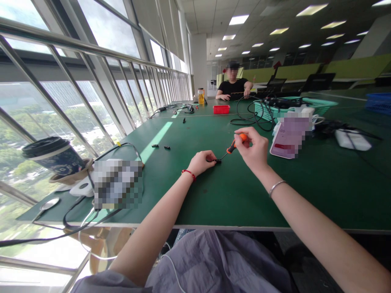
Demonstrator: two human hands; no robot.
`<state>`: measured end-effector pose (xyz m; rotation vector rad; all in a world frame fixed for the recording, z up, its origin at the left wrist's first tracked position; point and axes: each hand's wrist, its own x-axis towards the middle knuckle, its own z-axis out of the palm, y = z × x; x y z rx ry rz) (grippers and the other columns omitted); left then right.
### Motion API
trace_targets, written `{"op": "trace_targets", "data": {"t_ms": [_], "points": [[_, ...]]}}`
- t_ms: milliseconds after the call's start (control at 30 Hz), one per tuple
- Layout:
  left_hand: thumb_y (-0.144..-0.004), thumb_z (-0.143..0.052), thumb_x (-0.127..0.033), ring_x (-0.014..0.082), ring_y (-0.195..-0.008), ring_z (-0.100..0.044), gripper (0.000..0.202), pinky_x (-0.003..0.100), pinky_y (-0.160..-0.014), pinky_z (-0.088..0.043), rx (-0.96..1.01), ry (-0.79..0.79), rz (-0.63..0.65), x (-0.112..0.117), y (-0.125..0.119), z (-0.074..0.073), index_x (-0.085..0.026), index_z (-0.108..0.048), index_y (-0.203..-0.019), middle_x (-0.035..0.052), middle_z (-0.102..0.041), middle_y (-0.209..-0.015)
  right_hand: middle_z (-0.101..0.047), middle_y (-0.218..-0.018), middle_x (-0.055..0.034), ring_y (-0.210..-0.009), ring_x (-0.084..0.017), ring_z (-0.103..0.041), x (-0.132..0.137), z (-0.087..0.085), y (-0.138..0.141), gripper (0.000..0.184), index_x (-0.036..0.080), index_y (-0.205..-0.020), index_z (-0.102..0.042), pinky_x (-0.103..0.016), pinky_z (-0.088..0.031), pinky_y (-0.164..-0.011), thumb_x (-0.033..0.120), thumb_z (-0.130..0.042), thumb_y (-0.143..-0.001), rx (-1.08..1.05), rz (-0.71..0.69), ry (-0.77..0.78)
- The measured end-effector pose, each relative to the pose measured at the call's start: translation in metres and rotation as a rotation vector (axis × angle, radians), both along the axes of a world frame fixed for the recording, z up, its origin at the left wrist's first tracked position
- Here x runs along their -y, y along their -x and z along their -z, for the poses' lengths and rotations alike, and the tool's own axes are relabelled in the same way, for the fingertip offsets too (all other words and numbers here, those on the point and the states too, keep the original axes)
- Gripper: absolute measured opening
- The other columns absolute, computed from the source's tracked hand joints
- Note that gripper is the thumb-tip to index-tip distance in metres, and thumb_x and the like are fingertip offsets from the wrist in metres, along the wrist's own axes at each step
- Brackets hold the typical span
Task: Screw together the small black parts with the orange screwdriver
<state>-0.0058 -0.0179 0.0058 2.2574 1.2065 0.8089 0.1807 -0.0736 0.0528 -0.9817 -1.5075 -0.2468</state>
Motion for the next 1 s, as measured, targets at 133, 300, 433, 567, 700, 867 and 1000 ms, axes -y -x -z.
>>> {"op": "trace_targets", "data": {"t_ms": [133, 300, 433, 567, 700, 867, 1000], "points": [[-0.071, -0.063, -0.022, 0.0137, -0.073, -0.062, 0.008, 0.026, -0.073, -0.051, -0.003, -0.009, 0.005, -0.0017, 0.0004, 0.0020, -0.016, -0.067, -0.076, 0.0030, -0.070, -0.078, -0.056, -0.066, 0.0024, -0.058, -0.014, -0.056, -0.0031, 0.0035, -0.0021, 0.020, 0.022, -0.101, -0.055, -0.027, -0.045, -0.059, 0.029, -0.049, -0.083, -0.002, -0.062, -0.045], [-0.072, -0.063, -0.022, 0.0135, -0.074, -0.062, 0.008, 0.026, -0.073, -0.051, -0.006, -0.014, 0.009, -0.0025, 0.0006, 0.0028, -0.016, -0.067, -0.076, 0.0028, -0.070, -0.079, -0.054, -0.060, 0.0046, -0.052, -0.012, -0.053, -0.0039, 0.0027, -0.0018, 0.017, 0.023, -0.093, -0.054, -0.025, -0.042, -0.054, 0.035, -0.055, -0.082, -0.023, -0.037, -0.004], [-0.071, -0.063, -0.022, 0.0136, -0.074, -0.062, 0.008, 0.026, -0.073, -0.050, -0.005, -0.012, 0.008, -0.0019, 0.0005, 0.0023, -0.017, -0.067, -0.077, 0.0025, -0.070, -0.079, -0.053, -0.058, 0.0047, -0.049, -0.010, -0.049, -0.0022, 0.0010, -0.0009, 0.019, 0.022, -0.086, -0.055, -0.024, -0.038, -0.050, 0.041, -0.058, -0.081, -0.053, -0.022, 0.049], [-0.071, -0.063, -0.021, 0.0134, -0.073, -0.062, 0.008, 0.025, -0.072, -0.050, -0.003, -0.011, 0.007, -0.0019, 0.0006, 0.0024, -0.017, -0.067, -0.076, 0.0025, -0.070, -0.079, -0.056, -0.065, 0.0040, -0.056, -0.013, -0.056, -0.0032, 0.0029, -0.0011, 0.022, 0.023, -0.101, -0.052, -0.027, -0.046, -0.059, 0.034, -0.055, -0.082, -0.043, -0.048, -0.008], [-0.071, -0.064, -0.021, 0.0130, -0.073, -0.062, 0.007, 0.025, -0.072, -0.050, 0.007, 0.001, 0.009, -0.0024, 0.0007, 0.0026, -0.017, -0.067, -0.076, 0.0021, -0.070, -0.078, -0.059, -0.070, 0.0024, -0.063, -0.015, -0.060, -0.0038, 0.0037, -0.0001, 0.023, 0.024, -0.104, -0.051, -0.028, -0.048, -0.062, 0.033, -0.052, -0.083, -0.042, -0.079, -0.026], [-0.072, -0.065, -0.022, 0.0130, -0.071, -0.062, 0.008, 0.024, -0.069, -0.050, 0.075, 0.063, 0.036, -0.0019, 0.0015, 0.0021, -0.015, -0.066, -0.076, 0.0033, -0.070, -0.078, -0.057, -0.062, 0.0032, -0.052, -0.011, -0.054, -0.0016, 0.0015, -0.0003, 0.018, 0.022, -0.084, -0.056, -0.024, -0.041, -0.050, 0.039, -0.060, -0.080, -0.059, -0.050, 0.056], [-0.072, -0.067, -0.022, 0.0128, -0.071, -0.063, 0.009, 0.025, -0.069, -0.051, 0.145, 0.116, 0.049, -0.0035, 0.0015, 0.0035, -0.014, -0.066, -0.075, 0.0041, -0.071, -0.077, -0.059, -0.064, 0.0022, -0.052, -0.011, -0.054, -0.0018, 0.0020, -0.0002, 0.017, 0.021, -0.083, -0.057, -0.025, -0.042, -0.051, 0.037, -0.061, -0.079, -0.069, -0.050, 0.052]]}}
